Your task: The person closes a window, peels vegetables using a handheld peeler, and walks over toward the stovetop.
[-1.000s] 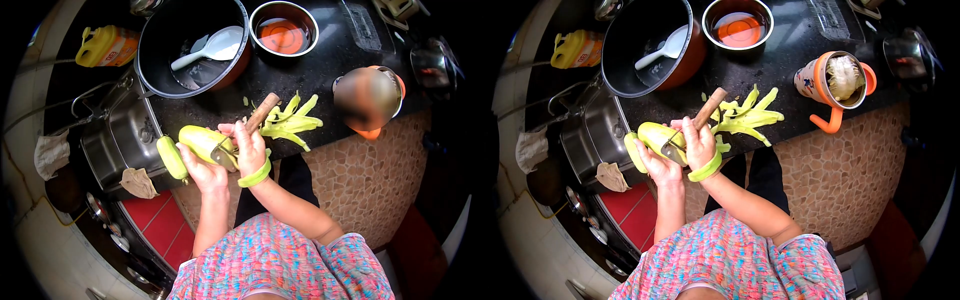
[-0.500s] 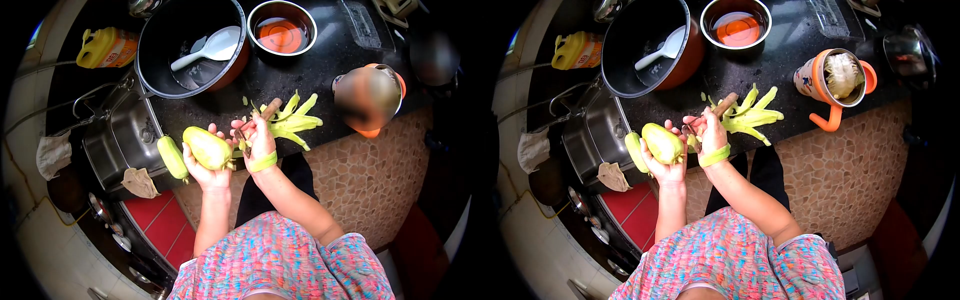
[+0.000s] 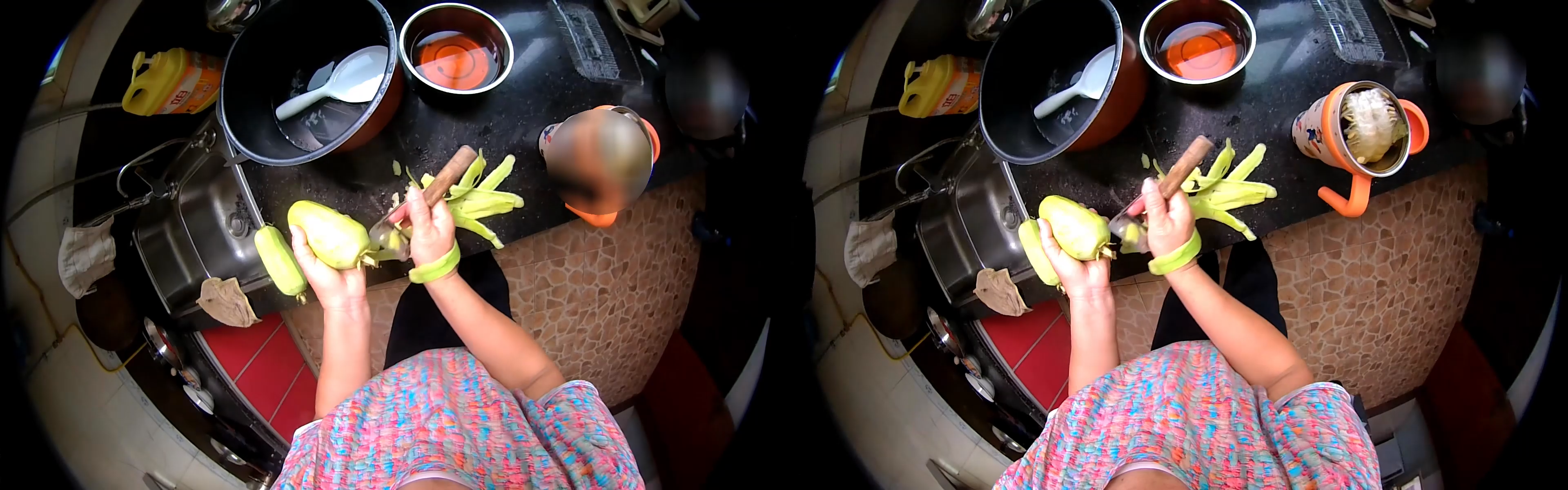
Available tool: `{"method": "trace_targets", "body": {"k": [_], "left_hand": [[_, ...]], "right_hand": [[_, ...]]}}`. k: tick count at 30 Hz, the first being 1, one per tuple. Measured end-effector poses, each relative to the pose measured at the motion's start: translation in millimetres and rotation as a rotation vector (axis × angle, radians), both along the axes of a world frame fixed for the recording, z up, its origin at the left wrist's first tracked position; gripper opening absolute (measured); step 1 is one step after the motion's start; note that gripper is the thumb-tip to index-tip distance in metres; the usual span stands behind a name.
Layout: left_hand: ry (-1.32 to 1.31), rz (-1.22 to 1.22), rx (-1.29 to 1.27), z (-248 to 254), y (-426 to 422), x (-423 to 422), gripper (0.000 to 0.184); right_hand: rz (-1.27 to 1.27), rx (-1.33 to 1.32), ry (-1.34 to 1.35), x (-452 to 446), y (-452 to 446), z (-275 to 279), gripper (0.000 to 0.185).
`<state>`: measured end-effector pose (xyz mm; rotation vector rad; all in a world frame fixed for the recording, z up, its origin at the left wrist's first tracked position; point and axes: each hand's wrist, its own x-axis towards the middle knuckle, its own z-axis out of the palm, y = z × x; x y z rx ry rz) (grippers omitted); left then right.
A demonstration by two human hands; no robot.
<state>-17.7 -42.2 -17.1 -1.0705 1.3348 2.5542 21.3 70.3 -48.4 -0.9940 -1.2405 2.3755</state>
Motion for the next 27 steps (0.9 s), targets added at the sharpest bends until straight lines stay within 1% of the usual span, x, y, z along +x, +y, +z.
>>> {"method": "trace_targets", "body": {"k": [2,3,4,6,7,8,10,12,13,14,16,18,20,21,22,24,25,27], "left_hand": [[-0.024,-0.101,0.217,6.6,0.7,1.0,0.047],[-0.061,-0.108,0.267,6.0,-1.1,0.9,0.049],[-0.064,-0.105,0.265,6.8,-2.3,2.6,0.049],[-0.085,-0.226,0.327,9.9,-3.1,5.2,0.050],[-0.086,-0.261,0.332,9.8,-3.9,6.3,0.053],[-0.087,-0.261,0.333,9.6,-2.3,6.9,0.053],[-0.121,-0.227,0.241,9.4,1.7,8.8,0.048],[-0.092,-0.285,0.221,12.0,3.5,10.4,0.047],[-0.093,-0.221,0.197,14.4,8.9,11.5,0.045],[-0.094,-0.158,0.174,17.9,16.2,12.8,0.044],[-0.062,-0.167,0.191,16.6,15.8,17.0,0.042],[-0.032,-0.175,0.206,16.0,16.0,19.2,0.040],[-0.068,-0.146,0.086,16.4,17.9,19.8,0.040],[-0.069,-0.133,0.130,18.1,20.3,20.7,0.040],[-0.067,-0.167,0.135,15.6,17.5,21.2,0.041],[-0.057,-0.228,0.192,11.7,8.3,20.8,0.041],[-0.055,-0.227,0.191,12.9,5.0,20.2,0.041],[-0.071,-0.297,0.216,16.5,2.6,19.2,0.043]], "right_hand": [[-0.031,-0.028,-0.016,0.5,9.4,-9.2,0.030],[-0.076,-0.059,0.031,-2.5,12.4,-5.3,0.028],[-0.065,-0.047,0.022,-1.4,15.3,-5.4,0.034],[-0.001,-0.014,0.028,-2.1,18.4,1.3,0.035],[0.022,-0.075,0.040,-2.0,18.9,7.9,0.035],[0.046,-0.136,0.051,-1.7,18.4,15.7,0.036],[0.139,-0.130,0.166,-1.2,16.6,30.1,0.036],[0.302,-0.027,0.163,0.9,12.3,35.8,0.038],[0.318,-0.001,0.158,1.9,8.1,41.0,0.035],[0.290,0.033,0.164,2.1,0.9,40.5,0.030],[0.277,0.070,0.145,4.7,-6.2,44.8,0.027],[0.231,0.069,0.142,4.8,-10.9,40.8,0.027],[0.198,0.048,0.099,4.0,-9.2,36.5,0.028],[0.147,0.003,0.082,2.4,-9.6,33.9,0.028],[0.112,-0.114,0.041,0.6,-6.6,34.5,0.031],[-0.060,-0.539,-0.025,-1.1,0.9,20.8,0.033],[-0.155,-0.594,-0.085,-1.9,3.4,20.7,0.035],[-0.109,-0.591,-0.073,5.1,2.1,18.2,0.036]]}}
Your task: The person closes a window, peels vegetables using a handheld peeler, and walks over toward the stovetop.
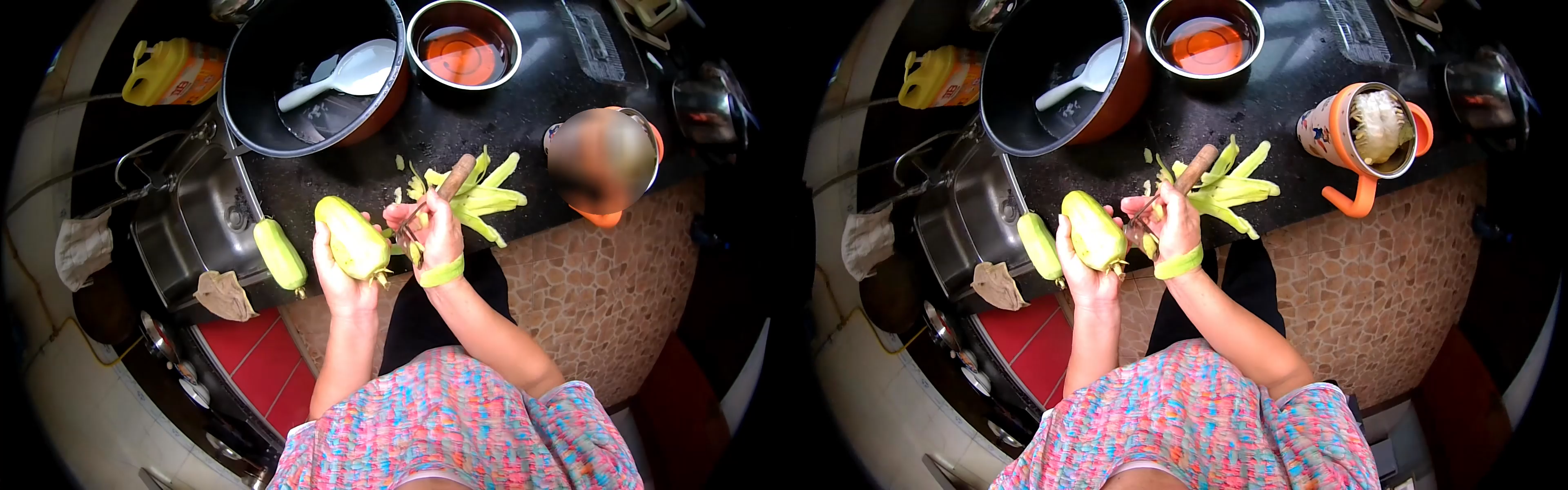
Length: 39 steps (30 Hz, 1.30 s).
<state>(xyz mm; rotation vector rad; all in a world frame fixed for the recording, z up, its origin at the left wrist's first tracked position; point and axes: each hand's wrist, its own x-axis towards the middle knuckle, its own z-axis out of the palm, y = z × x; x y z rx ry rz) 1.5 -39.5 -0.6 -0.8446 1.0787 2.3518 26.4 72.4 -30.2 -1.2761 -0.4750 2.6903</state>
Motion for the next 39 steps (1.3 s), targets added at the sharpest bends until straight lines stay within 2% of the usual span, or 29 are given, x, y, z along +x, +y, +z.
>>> {"method": "trace_targets", "body": {"k": [3,4,7,9,16,18,19,21,25,27,29,31,33,35,37,39], "left_hand": [[-0.036,0.042,-0.105,-2.3,5.4,-1.6,0.044],[-0.027,0.000,-0.058,1.2,7.8,-1.7,0.044],[-0.042,-0.007,-0.048,2.6,7.8,-1.2,0.043],[-0.049,-0.011,-0.044,3.7,7.4,-1.3,0.042],[-0.042,-0.131,-0.026,6.5,8.6,1.0,0.040],[-0.046,-0.189,0.043,5.1,6.4,5.1,0.041],[-0.039,-0.191,-0.021,1.9,7.7,8.7,0.042],[-0.059,-0.206,-0.015,3.9,8.3,13.2,0.043],[-0.030,-0.249,0.050,4.0,0.5,11.7,0.046],[0.018,-0.432,0.072,9.3,-5.1,12.7,0.064],[-0.033,-0.394,0.064,7.3,-6.5,17.1,0.072],[0.045,-0.451,0.096,5.4,-8.1,16.7,0.072],[0.122,-0.505,0.127,-3.8,-18.0,18.9,0.073],[0.048,-0.492,0.494,-22.4,-35.8,21.0,0.070],[-0.125,-0.237,0.207,-4.6,-19.7,15.2,0.061],[-0.126,-0.178,0.164,-5.5,-19.5,6.0,0.056]], "right_hand": [[0.125,0.090,0.121,-0.8,0.0,8.3,0.044],[0.204,0.228,0.198,1.2,-0.4,4.6,0.045],[0.334,0.407,0.266,2.7,-1.6,6.9,0.036],[0.341,0.414,0.307,3.1,-1.4,8.7,0.035],[0.313,0.680,0.315,2.8,-5.5,2.5,0.037],[0.272,0.576,0.270,-1.0,-3.9,-1.5,0.037],[0.236,0.522,0.241,-4.3,-2.0,-0.6,0.036],[0.301,0.337,0.271,-4.0,5.5,-3.4,0.036],[0.312,0.393,0.254,-9.4,6.3,0.7,0.032],[0.373,0.295,0.180,-14.9,14.3,-0.2,0.030],[0.301,0.352,0.203,-19.5,7.8,-6.1,0.031],[0.343,0.256,0.043,-25.4,11.6,-7.9,0.037],[0.351,0.224,0.002,-30.4,15.1,-10.8,0.035],[0.351,-0.033,-0.052,-33.3,15.8,-19.8,0.032],[0.297,-0.063,0.000,-32.1,15.6,-28.2,0.032],[0.231,-0.038,0.099,-33.5,13.1,-27.5,0.032]]}}
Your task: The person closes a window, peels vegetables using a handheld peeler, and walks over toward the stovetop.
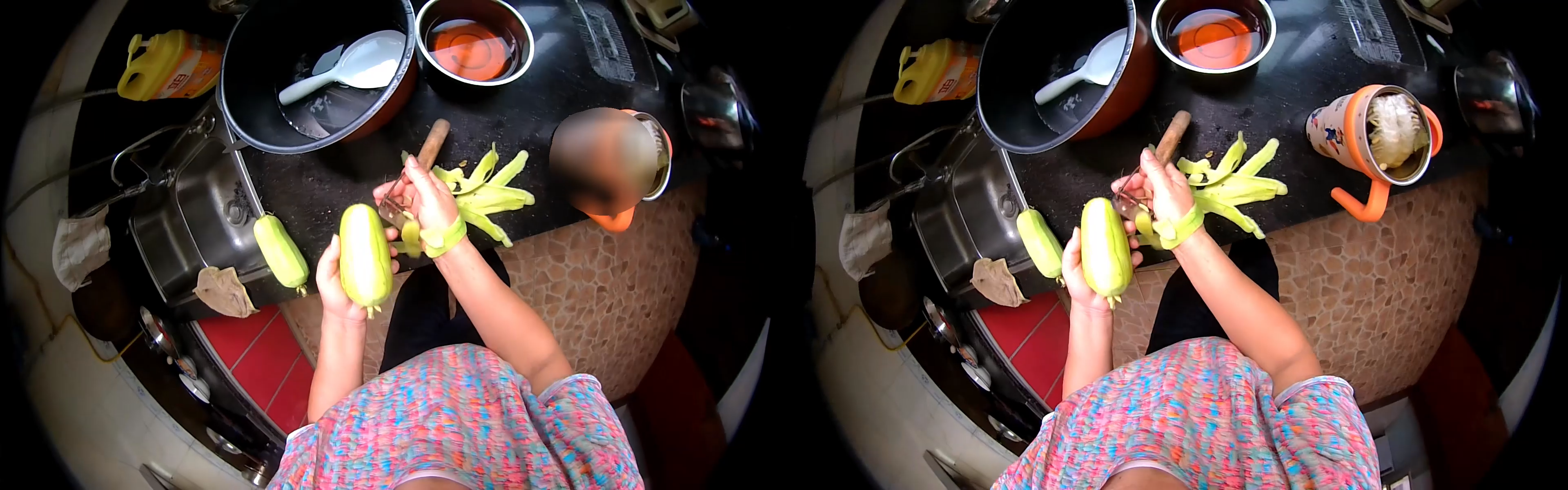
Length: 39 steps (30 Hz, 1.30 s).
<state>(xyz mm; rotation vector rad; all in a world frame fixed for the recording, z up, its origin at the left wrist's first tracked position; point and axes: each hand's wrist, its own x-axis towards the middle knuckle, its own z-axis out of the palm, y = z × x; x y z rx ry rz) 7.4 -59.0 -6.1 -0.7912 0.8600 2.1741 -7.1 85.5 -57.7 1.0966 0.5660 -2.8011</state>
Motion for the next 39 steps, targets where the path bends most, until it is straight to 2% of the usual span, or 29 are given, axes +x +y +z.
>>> {"method": "trace_targets", "body": {"k": [2,5,8,10,13,19,23,25,28,30,32,34,36,38,39], "left_hand": [[0.006,0.005,0.000,-4.7,-3.6,-6.4,0.054],[0.017,0.021,-0.027,-13.3,-3.2,-13.9,0.053],[0.041,0.024,-0.054,-11.7,7.5,-22.4,0.050],[-0.014,0.169,-0.169,-11.6,15.7,-26.7,0.047],[0.078,0.122,-0.155,-5.7,21.8,-28.0,0.044],[0.067,0.151,-0.210,-2.8,27.3,-25.7,0.043],[0.054,0.150,-0.204,-5.4,24.7,-23.3,0.043],[0.069,0.123,-0.218,-5.2,22.7,-22.0,0.043],[0.125,0.024,-0.170,0.1,18.3,-16.1,0.043],[0.137,-0.012,-0.189,-2.1,17.2,-9.0,0.045],[0.092,-0.010,-0.157,0.8,15.7,-2.0,0.046],[0.099,-0.028,-0.145,4.8,14.5,-3.3,0.047],[0.108,-0.044,-0.127,4.6,10.7,-4.1,0.048],[0.197,-0.260,-0.051,3.2,2.0,0.5,0.061],[0.165,-0.229,-0.032,4.4,3.5,5.2,0.060]], "right_hand": [[0.090,0.065,0.044,2.8,2.7,2.6,0.034],[0.169,0.481,0.113,1.4,0.5,3.1,0.044],[0.047,0.573,0.146,-5.0,3.8,4.1,0.043],[0.076,0.520,0.201,-4.5,7.2,5.8,0.043],[0.239,0.502,0.288,7.2,-1.1,22.8,0.044],[0.088,0.685,0.363,15.8,-19.9,20.4,0.037],[0.109,0.664,0.355,19.5,-21.2,16.6,0.036],[0.117,0.741,0.335,18.3,-19.5,18.4,0.032],[0.136,0.633,0.254,15.1,-13.8,16.7,0.031],[0.032,0.560,0.186,7.4,-11.4,18.1,0.031],[0.016,0.592,0.232,3.1,-8.3,17.2,0.031],[0.151,0.479,0.252,6.2,-7.3,14.0,0.033],[0.115,0.554,0.236,2.9,-6.9,15.8,0.032],[0.065,0.487,0.016,-4.6,0.9,17.5,0.033],[0.010,0.335,-0.076,-10.1,3.0,10.7,0.034]]}}
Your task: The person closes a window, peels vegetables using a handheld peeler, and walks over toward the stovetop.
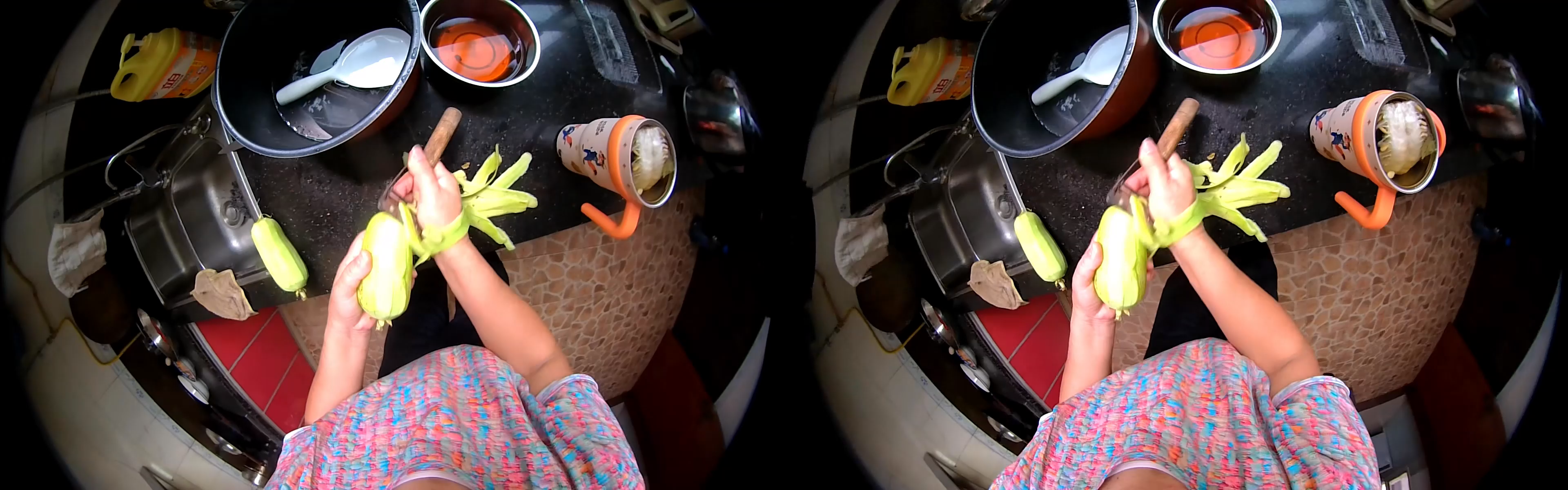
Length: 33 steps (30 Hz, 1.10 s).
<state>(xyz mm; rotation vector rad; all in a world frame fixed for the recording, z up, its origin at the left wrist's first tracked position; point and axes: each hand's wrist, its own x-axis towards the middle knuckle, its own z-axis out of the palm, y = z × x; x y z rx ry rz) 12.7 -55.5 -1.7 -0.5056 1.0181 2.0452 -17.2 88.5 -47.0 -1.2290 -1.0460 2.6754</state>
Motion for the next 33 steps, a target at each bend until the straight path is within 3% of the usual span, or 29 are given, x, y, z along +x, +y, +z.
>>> {"method": "trace_targets", "body": {"k": [4,6,9,12,15,18,21,27,30,33], "left_hand": [[-0.123,0.123,0.018,6.0,3.5,-2.8,0.054],[-0.125,0.139,-0.001,2.2,-0.6,-8.2,0.054],[-0.147,0.245,-0.088,-1.9,6.1,-16.8,0.059],[-0.080,0.224,0.039,-9.6,3.4,-22.7,0.061],[-0.107,0.293,0.099,-7.6,10.8,-24.9,0.056],[-0.129,0.344,0.072,-9.4,15.1,-26.8,0.050],[-0.142,0.388,0.042,-12.7,17.3,-28.1,0.049],[-0.120,0.386,-0.086,-10.8,19.4,-25.6,0.047],[-0.056,0.238,-0.026,-6.9,13.3,-23.2,0.047],[-0.152,0.332,-0.052,-7.6,14.2,-16.8,0.047]], "right_hand": [[-0.067,-0.202,-0.028,-3.5,6.2,-11.5,0.032],[0.084,-0.241,0.112,7.1,7.6,-3.0,0.035],[0.206,-0.092,0.183,20.4,-0.3,4.1,0.040],[0.279,0.036,0.248,30.6,-10.0,8.0,0.046],[0.262,-0.048,0.261,34.9,-17.7,7.4,0.043],[0.176,0.085,0.412,36.9,-24.0,4.4,0.044],[0.169,0.282,0.405,36.1,-25.4,6.2,0.042],[0.152,0.351,0.353,31.4,-21.8,5.2,0.032],[0.133,0.343,0.305,26.5,-19.7,-2.5,0.029],[0.099,0.334,0.287,21.3,-21.0,-5.8,0.027]]}}
